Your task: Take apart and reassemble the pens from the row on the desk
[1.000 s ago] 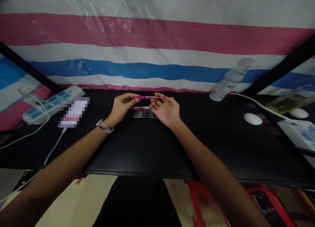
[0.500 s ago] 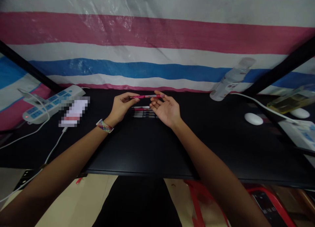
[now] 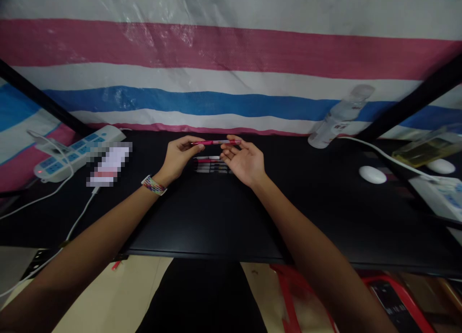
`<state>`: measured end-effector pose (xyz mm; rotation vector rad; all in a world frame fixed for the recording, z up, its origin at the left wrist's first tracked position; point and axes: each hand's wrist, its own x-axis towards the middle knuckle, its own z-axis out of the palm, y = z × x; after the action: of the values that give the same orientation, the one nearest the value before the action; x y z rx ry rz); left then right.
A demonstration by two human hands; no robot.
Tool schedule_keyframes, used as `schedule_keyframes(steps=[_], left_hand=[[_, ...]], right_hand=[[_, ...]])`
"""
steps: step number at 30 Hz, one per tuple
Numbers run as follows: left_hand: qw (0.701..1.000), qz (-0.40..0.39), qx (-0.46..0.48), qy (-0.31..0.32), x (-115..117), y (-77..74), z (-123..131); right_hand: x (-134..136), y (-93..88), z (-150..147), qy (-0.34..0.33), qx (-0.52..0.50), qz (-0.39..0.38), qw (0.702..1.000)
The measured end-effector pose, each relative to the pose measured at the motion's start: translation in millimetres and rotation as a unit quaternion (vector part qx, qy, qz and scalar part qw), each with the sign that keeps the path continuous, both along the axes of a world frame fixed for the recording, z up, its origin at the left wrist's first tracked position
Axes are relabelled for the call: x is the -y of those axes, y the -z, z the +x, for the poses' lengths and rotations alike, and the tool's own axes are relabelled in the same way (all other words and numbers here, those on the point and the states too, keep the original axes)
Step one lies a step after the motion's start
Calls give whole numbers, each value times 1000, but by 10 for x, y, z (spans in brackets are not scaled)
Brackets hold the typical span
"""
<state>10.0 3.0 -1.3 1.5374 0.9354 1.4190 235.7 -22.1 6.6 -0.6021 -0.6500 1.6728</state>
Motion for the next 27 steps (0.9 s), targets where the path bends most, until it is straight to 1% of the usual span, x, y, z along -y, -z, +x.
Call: schedule_keyframes(steps=[7,19,23,27], left_hand=[[1000,-1,8,-2,-11,19,-12],[1000,2,-9,-8,2,3,-13],[1000,0,-9,1,5,0,-20],[1000,0,-13,0,3,-6,-23]], right_hand=[[10,-12,6,-22,-26,-21,999],[24,-62,5,-26,25,-10,999],[35,-82,17,-28,50,2,998],[35,-67,21,-31,34,3,999]])
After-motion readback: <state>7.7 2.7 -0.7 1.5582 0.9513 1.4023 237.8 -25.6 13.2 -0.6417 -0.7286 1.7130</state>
